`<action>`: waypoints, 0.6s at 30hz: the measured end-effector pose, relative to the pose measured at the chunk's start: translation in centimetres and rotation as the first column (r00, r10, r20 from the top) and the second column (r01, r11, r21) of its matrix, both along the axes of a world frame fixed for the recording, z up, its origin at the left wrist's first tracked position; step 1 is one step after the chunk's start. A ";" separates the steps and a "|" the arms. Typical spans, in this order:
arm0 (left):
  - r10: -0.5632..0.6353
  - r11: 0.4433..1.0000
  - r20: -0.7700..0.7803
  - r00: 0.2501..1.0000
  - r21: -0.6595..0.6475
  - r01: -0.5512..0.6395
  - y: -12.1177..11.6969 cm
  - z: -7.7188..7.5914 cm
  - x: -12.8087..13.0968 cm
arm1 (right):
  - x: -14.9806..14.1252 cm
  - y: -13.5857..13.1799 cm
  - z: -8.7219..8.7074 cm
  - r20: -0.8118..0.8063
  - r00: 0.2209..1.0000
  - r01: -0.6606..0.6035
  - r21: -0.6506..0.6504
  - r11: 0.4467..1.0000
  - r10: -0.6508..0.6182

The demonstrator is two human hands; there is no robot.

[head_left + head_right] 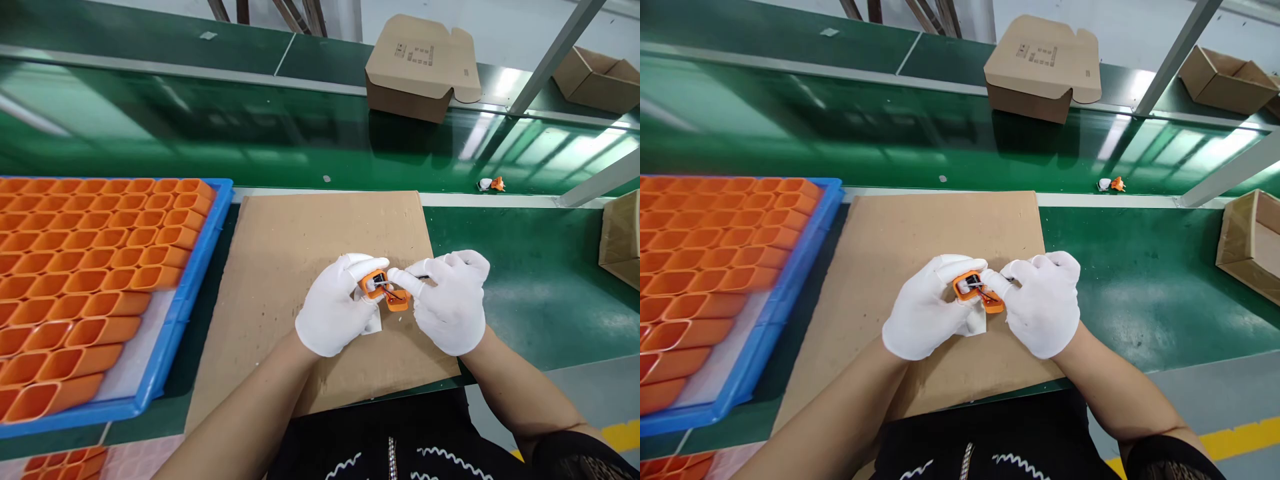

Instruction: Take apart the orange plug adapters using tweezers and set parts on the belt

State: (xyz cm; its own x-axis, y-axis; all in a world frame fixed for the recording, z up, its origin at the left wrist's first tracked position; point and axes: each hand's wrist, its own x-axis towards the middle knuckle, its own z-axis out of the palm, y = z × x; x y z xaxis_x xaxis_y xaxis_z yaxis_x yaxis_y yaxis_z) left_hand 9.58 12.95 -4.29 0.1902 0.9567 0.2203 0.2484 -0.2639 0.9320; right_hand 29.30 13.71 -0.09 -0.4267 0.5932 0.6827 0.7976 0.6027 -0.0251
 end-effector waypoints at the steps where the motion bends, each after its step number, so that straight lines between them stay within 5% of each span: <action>1: 0.017 1.000 0.018 1.000 0.001 -0.017 0.0 0.1 0.0 | 0.0 0.0 0.0 -0.023 1.000 0.011 0.011 1.000 -0.011; 7: 0.016 0.987 0.309 0.951 -0.158 0.035 -0.2 0.5 0.2 | 0.2 0.1 -0.2 -0.351 0.933 0.063 -0.063 0.996 -0.082; 11: 0.022 0.986 0.259 0.966 -0.168 0.023 -0.2 0.5 0.3 | -0.2 0.0 -0.6 -0.553 0.826 -0.062 -0.278 0.958 -0.107; 15: 0.094 0.995 -0.128 0.987 0.041 -0.090 0.3 -0.3 0.1 | -1.4 -0.3 -1.2 -0.619 0.742 -0.228 -0.595 0.771 -0.258; 18: 0.014 0.995 -0.410 0.912 0.099 0.029 1.0 -1.3 0.1 | -2.5 -0.5 -1.5 -0.445 0.830 -0.167 -0.774 0.611 -0.337</action>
State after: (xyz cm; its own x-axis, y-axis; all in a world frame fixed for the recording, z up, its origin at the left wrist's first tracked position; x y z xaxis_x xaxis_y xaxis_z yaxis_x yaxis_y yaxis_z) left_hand 9.66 13.95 -5.59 0.2914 0.9318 0.2165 0.6006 -0.3544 0.7167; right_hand 26.77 13.17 -1.61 -0.0898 0.9952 0.0384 0.5482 0.0816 -0.8324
